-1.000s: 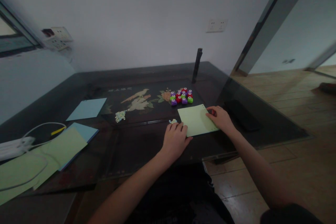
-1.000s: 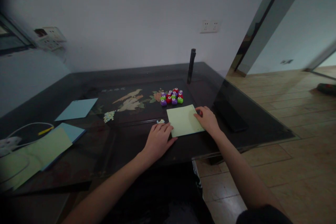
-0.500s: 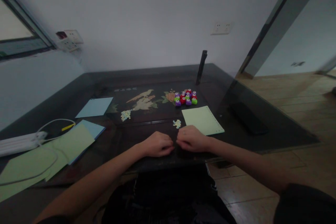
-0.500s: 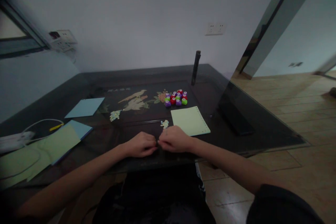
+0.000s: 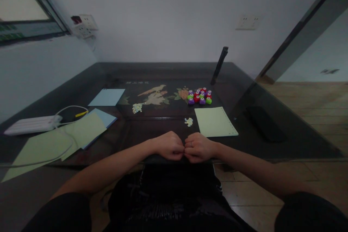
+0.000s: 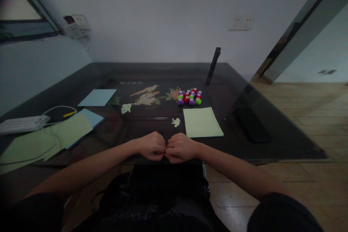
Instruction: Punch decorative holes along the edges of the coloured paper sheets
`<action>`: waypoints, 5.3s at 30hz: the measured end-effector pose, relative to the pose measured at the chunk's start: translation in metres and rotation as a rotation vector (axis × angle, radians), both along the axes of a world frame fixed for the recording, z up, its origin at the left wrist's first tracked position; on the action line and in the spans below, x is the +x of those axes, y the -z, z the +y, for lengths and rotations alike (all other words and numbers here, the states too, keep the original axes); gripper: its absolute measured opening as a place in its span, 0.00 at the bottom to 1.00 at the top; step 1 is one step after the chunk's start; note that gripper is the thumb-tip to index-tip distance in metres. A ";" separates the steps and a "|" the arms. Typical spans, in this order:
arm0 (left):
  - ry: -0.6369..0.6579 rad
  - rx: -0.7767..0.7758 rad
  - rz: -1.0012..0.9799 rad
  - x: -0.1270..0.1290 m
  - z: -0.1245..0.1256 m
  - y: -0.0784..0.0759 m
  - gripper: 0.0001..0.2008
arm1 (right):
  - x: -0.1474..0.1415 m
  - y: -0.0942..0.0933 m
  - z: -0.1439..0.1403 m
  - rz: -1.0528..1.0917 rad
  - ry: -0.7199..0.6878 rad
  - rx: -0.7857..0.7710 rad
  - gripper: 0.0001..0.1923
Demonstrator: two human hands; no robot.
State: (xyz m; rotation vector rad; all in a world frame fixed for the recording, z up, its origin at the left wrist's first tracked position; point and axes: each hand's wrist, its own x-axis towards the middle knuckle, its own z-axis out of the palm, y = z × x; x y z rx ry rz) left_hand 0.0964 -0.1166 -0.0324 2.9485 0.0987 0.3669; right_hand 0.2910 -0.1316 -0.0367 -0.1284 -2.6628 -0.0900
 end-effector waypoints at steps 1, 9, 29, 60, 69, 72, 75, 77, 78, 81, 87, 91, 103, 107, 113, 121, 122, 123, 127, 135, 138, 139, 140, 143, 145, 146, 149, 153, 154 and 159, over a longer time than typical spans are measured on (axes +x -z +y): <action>0.001 -0.003 0.005 0.001 0.000 0.000 0.11 | 0.000 0.000 -0.001 0.005 0.003 -0.004 0.16; -0.032 0.017 0.071 0.003 -0.001 -0.001 0.10 | 0.002 0.003 -0.001 0.007 0.020 -0.013 0.15; -0.068 -0.045 0.027 0.001 0.004 0.007 0.08 | 0.001 0.005 0.001 -0.003 0.061 -0.054 0.14; -0.097 -0.031 0.068 0.001 0.004 0.005 0.08 | -0.001 0.003 0.001 0.054 0.087 -0.061 0.14; -0.103 -0.033 0.056 0.002 0.004 0.005 0.08 | 0.001 0.007 0.002 0.017 0.109 -0.024 0.14; -0.116 -0.056 0.039 0.002 0.005 0.007 0.08 | 0.001 0.007 0.002 0.040 0.112 -0.024 0.14; -0.119 -0.133 -0.005 0.001 0.005 0.007 0.08 | 0.001 0.004 0.002 0.073 0.113 -0.030 0.15; -0.137 -0.235 -0.053 0.000 0.005 0.005 0.11 | 0.003 0.000 0.003 0.107 0.127 -0.046 0.15; -0.167 -0.304 -0.084 0.000 0.004 0.002 0.12 | 0.005 -0.002 0.004 0.139 0.144 -0.068 0.15; -0.348 -0.616 -0.246 0.007 0.004 -0.009 0.15 | 0.012 -0.011 0.011 0.300 0.273 -0.203 0.17; -0.628 -1.449 -0.964 0.072 0.023 -0.022 0.09 | 0.032 -0.021 0.036 0.736 0.745 -0.726 0.22; -0.794 -1.544 -1.255 0.124 0.038 -0.017 0.11 | 0.040 -0.018 0.050 0.933 0.803 -0.973 0.22; -0.916 -1.301 -1.230 0.149 0.054 0.018 0.19 | 0.040 -0.015 0.056 0.985 0.788 -1.045 0.22; -0.927 -1.248 -1.182 0.148 0.054 0.018 0.19 | 0.042 -0.010 0.058 0.979 0.780 -1.054 0.22; -0.943 -1.201 -1.160 0.133 0.055 0.019 0.16 | 0.042 -0.010 0.058 0.957 0.787 -1.055 0.24; -0.914 -1.196 -0.928 0.093 0.059 0.011 0.14 | 0.041 -0.018 0.055 0.940 0.804 -1.056 0.25; -0.925 -1.189 -0.912 0.085 0.059 0.010 0.13 | 0.041 -0.017 0.055 0.937 0.808 -1.051 0.25; -0.941 -1.170 -0.889 0.077 0.061 0.009 0.13 | 0.042 -0.017 0.055 0.936 0.809 -1.046 0.25; -1.044 -0.976 -0.774 0.039 0.072 0.010 0.12 | 0.043 -0.011 0.057 0.944 0.799 -1.040 0.24; -1.127 -0.491 -0.403 -0.049 0.095 0.014 0.14 | 0.043 -0.009 0.058 0.951 0.800 -1.046 0.24; -1.083 -0.415 -0.366 -0.067 0.100 0.015 0.15 | 0.042 -0.011 0.057 0.926 0.790 -1.030 0.24; -1.076 -0.399 -0.357 -0.072 0.103 0.014 0.15 | 0.042 -0.011 0.056 0.921 0.787 -1.025 0.24; -1.077 -0.387 -0.348 -0.076 0.105 0.014 0.15 | 0.042 -0.011 0.056 0.918 0.785 -1.021 0.24; -1.129 -0.372 -0.361 -0.086 0.110 0.011 0.15 | 0.042 -0.011 0.057 0.914 0.791 -1.017 0.24; -1.158 -0.353 -0.409 -0.091 0.112 0.010 0.15 | 0.042 -0.009 0.057 0.911 0.796 -1.010 0.24; -1.159 -0.338 -0.435 -0.092 0.111 0.009 0.15 | 0.042 -0.009 0.058 0.910 0.797 -1.006 0.24; -1.099 -0.293 -0.444 -0.087 0.105 0.007 0.14 | 0.043 -0.008 0.058 0.910 0.794 -0.989 0.25; -0.913 -0.290 -0.380 -0.064 0.089 0.003 0.14 | 0.043 -0.009 0.058 0.917 0.796 -0.983 0.24; -0.861 -0.299 -0.374 -0.057 0.084 0.002 0.13 | 0.043 -0.009 0.058 0.918 0.800 -0.983 0.24; -0.718 -0.330 -0.312 -0.038 0.074 0.001 0.14 | 0.043 -0.008 0.058 0.918 0.795 -0.986 0.24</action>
